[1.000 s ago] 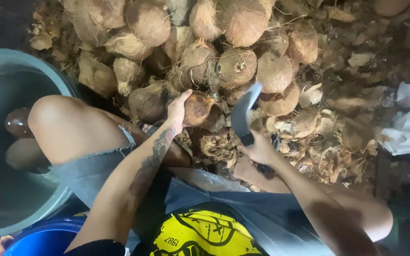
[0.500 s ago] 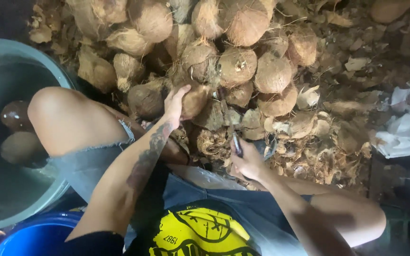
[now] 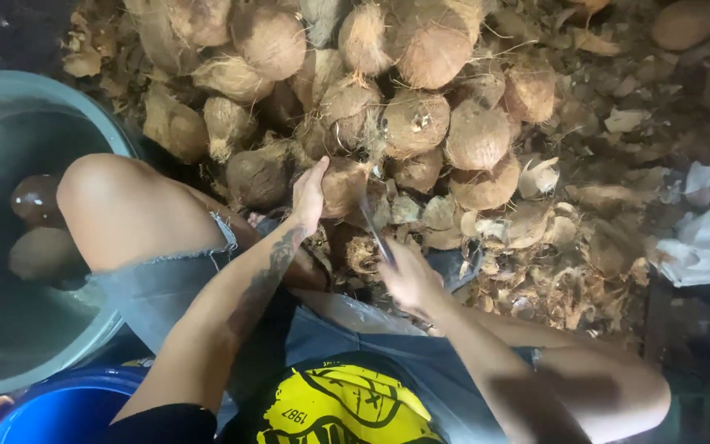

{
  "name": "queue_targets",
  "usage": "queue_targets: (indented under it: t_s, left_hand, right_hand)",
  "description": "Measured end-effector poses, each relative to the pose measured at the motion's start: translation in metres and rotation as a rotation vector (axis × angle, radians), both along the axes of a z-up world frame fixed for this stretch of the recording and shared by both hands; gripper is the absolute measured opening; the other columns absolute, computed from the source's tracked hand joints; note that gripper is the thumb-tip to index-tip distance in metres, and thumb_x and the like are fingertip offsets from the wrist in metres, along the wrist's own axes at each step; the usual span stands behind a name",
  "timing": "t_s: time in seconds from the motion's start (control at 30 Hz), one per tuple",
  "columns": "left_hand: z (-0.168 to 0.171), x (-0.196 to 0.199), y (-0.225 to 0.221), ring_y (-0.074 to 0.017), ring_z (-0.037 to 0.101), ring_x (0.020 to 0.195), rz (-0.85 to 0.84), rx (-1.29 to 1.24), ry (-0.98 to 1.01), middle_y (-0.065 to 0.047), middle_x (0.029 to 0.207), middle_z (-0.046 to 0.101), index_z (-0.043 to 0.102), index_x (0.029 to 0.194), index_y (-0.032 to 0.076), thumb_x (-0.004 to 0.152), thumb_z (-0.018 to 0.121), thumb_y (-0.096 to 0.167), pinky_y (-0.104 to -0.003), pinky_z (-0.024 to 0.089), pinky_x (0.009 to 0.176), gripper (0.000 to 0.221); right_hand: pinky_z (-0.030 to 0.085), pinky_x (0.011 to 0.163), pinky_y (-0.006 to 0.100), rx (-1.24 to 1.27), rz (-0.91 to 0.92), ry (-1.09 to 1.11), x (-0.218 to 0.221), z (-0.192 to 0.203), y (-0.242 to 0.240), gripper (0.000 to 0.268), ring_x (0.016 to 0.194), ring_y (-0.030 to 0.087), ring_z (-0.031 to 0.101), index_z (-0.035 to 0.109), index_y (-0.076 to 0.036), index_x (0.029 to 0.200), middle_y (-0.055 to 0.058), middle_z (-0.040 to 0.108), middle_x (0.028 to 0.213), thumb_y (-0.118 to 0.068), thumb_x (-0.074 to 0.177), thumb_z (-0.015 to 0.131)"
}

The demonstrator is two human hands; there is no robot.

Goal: Peeling the outer husk of coconuts using a knife and placing them in a basin of water

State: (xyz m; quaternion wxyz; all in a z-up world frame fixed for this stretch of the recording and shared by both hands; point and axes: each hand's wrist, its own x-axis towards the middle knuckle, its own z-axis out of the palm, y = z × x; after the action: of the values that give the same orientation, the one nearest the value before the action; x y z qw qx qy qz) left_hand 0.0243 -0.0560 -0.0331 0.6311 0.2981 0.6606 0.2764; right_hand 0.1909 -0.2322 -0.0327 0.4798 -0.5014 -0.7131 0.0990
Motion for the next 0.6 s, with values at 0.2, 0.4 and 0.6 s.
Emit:
queue_targets:
  t_s: [0.2, 0.4, 0.6]
  left_hand:
    - [-0.055, -0.008, 0.005, -0.0373, 0.054, 0.141, -0.028, 0.057, 0.044, -0.019, 0.140, 0.068, 0.074, 0.130, 0.015, 0.088, 0.069, 0.071, -0.049, 0.043, 0.119, 0.070]
    - [-0.070, -0.005, 0.007, -0.0359, 0.057, 0.139, -0.010, 0.081, 0.058, -0.017, 0.136, 0.070, 0.076, 0.125, 0.016, 0.086, 0.072, 0.071, -0.045, 0.042, 0.116, 0.067]
    - [-0.025, -0.002, 0.009, -0.0342, 0.047, 0.149, -0.097, 0.059, 0.078, -0.018, 0.153, 0.058, 0.066, 0.143, 0.009, 0.082, 0.075, 0.073, -0.047, 0.033, 0.126, 0.090]
  right_hand:
    - [0.054, 0.034, 0.037, -1.503, -0.261, 0.327, -0.017, 0.074, 0.016, 0.014, 0.037, 0.025, 0.067, 0.062, -0.010, 0.067, 0.010, 0.063, 0.045, -0.017, 0.079, 0.058]
    - [0.058, 0.050, 0.030, -0.441, 0.248, 0.411, -0.013, 0.132, 0.024, 0.004, 0.054, 0.028, 0.074, 0.063, -0.010, 0.078, 0.011, 0.075, 0.067, -0.005, 0.078, 0.065]
    - [0.055, 0.093, 0.059, -1.464, -0.081, -0.108, -0.028, 0.083, 0.019, 0.039, 0.114, 0.047, 0.071, 0.070, 0.001, 0.120, 0.031, 0.073, 0.112, -0.027, 0.095, 0.059]
